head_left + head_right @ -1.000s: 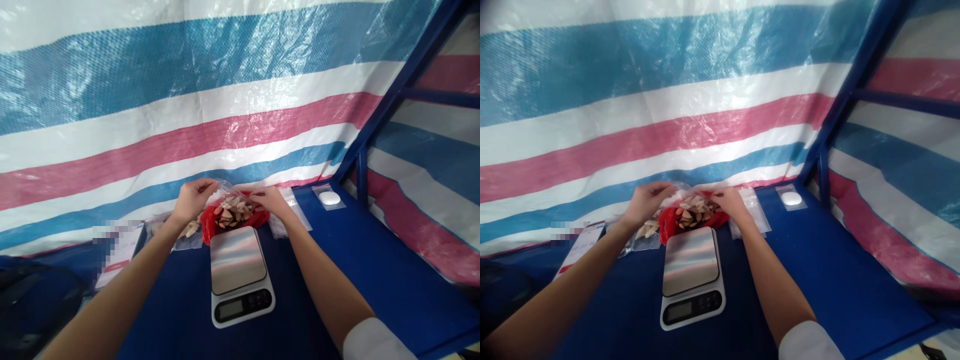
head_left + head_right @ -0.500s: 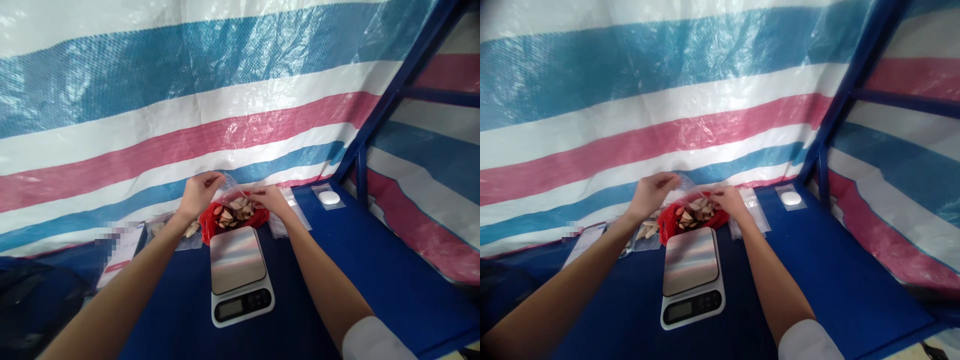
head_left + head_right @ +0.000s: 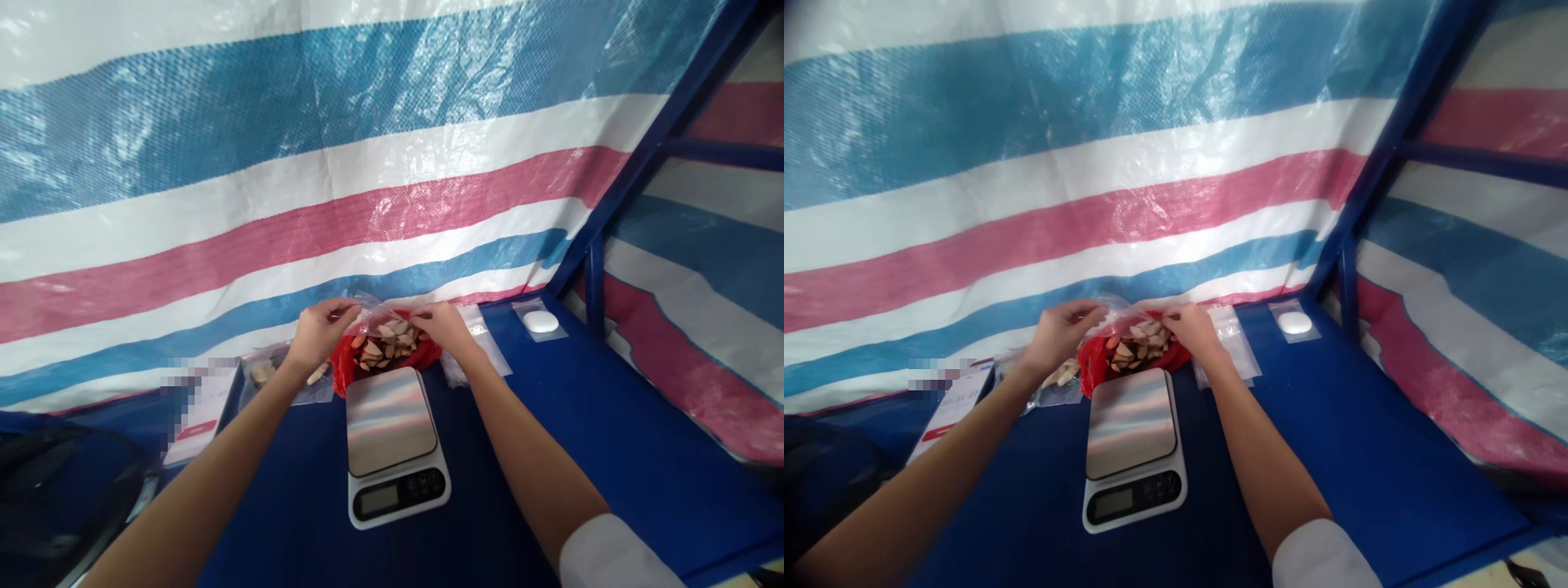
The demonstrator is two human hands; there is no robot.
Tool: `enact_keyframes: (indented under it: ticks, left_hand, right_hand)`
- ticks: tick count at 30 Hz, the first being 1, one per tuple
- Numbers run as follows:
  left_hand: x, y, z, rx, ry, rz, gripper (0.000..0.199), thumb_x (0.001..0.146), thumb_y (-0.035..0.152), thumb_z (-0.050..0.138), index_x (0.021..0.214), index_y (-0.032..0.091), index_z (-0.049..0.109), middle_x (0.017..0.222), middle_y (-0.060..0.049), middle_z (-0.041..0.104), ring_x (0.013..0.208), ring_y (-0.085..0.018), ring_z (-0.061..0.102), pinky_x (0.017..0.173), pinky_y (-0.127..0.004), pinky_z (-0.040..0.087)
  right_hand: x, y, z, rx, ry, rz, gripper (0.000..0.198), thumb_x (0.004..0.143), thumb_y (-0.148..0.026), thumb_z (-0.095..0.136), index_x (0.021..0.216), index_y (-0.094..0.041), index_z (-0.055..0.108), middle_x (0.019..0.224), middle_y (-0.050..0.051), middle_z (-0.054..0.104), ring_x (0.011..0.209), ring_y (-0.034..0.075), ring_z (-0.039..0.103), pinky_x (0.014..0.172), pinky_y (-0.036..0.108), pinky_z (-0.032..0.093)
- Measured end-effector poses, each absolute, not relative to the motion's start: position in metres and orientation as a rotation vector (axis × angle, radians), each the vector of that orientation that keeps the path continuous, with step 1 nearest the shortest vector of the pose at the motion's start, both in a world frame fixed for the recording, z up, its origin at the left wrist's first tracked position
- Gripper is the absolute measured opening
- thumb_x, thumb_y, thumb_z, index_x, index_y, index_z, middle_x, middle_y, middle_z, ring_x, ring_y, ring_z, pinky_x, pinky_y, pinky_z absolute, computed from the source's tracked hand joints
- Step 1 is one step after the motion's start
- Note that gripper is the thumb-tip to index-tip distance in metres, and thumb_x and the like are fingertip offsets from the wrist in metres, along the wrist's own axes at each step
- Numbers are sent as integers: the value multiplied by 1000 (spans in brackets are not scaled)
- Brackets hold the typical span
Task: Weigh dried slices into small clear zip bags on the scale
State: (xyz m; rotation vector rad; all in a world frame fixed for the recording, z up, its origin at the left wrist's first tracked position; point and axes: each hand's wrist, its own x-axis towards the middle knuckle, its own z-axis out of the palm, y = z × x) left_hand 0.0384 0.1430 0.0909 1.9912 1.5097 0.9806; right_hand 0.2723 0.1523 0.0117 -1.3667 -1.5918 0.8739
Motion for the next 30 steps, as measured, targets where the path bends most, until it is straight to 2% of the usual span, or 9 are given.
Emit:
enact_keyframes:
  ticks: [3, 8, 13, 22, 30]
  left_hand:
    - [33, 142, 95, 1981, 1542, 994, 33, 82, 49, 65, 91, 19, 76, 91, -6, 79, 88, -26, 72, 83, -35, 54]
    - [29, 143, 107, 2005, 1526, 1052, 33, 83, 49, 64, 91, 19, 76, 83, -5, 77, 81, -23, 71, 78, -32, 54]
    - [24, 144, 104, 2021, 1510, 1040, 35, 81, 50, 66, 90, 18, 76, 84, -6, 77, 79, -22, 70, 75, -31, 53]
    - [14, 147, 100, 2066, 1504, 1049, 34, 80, 51, 67, 84, 19, 77, 79, -6, 77, 74, -22, 67, 68, -30, 51]
    - [21, 144, 105, 2104, 1470, 1081, 31, 82, 48, 67, 86, 19, 77, 83, -7, 78, 76, -22, 69, 71, -30, 52]
  right_hand:
    - [266, 151, 11, -1340, -1609, 868, 16, 86, -29, 66, 83, -27, 82, 76, 3, 76, 79, 24, 70, 72, 33, 57]
    - [250, 147, 15, -1395, -1775, 658, 22, 91, -30, 61, 88, -23, 81, 87, 5, 78, 82, 23, 70, 77, 31, 51]
    - [244, 146, 16, -1415, -1848, 571, 23, 93, -27, 59, 88, -22, 81, 88, 5, 79, 81, 21, 69, 75, 29, 48]
    - [252, 149, 11, -1356, -1634, 694, 17, 90, -26, 64, 90, -26, 81, 88, 2, 79, 81, 21, 72, 77, 31, 56]
    - [257, 147, 23, -1371, -1646, 660, 19, 90, -28, 63, 83, -24, 80, 90, 3, 80, 81, 21, 71, 77, 31, 52]
